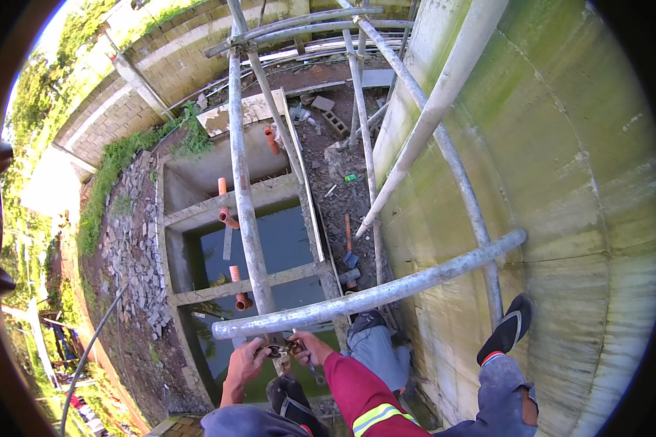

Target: The person attaches metal scaffolding poles using a clamp and wrench. They position the clamp on the intersection of two poles, tighten it with a wrench, and repeat the process for additional connections.

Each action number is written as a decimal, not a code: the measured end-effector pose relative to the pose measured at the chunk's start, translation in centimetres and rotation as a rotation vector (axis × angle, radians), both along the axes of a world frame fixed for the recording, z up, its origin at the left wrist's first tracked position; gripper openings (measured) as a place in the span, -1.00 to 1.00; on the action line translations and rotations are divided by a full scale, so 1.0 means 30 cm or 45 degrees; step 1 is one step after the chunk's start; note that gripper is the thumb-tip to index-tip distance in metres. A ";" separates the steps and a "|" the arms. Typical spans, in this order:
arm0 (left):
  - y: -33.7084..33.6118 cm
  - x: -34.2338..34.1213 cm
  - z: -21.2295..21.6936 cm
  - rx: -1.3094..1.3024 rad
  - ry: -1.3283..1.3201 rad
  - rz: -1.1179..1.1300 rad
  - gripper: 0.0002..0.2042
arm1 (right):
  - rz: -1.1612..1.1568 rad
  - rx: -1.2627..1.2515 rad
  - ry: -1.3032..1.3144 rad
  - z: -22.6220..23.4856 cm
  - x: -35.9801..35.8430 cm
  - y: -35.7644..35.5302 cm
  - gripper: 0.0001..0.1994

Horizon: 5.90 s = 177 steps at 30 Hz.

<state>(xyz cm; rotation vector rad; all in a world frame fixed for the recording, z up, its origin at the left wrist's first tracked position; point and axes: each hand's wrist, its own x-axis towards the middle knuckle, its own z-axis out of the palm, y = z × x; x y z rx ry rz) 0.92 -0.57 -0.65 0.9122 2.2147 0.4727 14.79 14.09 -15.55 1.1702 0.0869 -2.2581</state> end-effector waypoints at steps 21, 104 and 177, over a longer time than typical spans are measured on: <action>-0.009 0.002 -0.014 0.014 -0.032 0.014 -0.76 | -0.140 0.147 0.032 -0.010 0.007 -0.044 -0.60; -0.044 0.131 -0.201 0.469 0.186 0.562 -0.79 | -0.222 0.070 0.055 0.042 -0.030 -0.012 -0.71; -0.006 0.088 -0.100 -0.048 -0.821 0.692 -0.53 | -1.472 1.063 -0.039 0.544 0.133 0.227 -0.54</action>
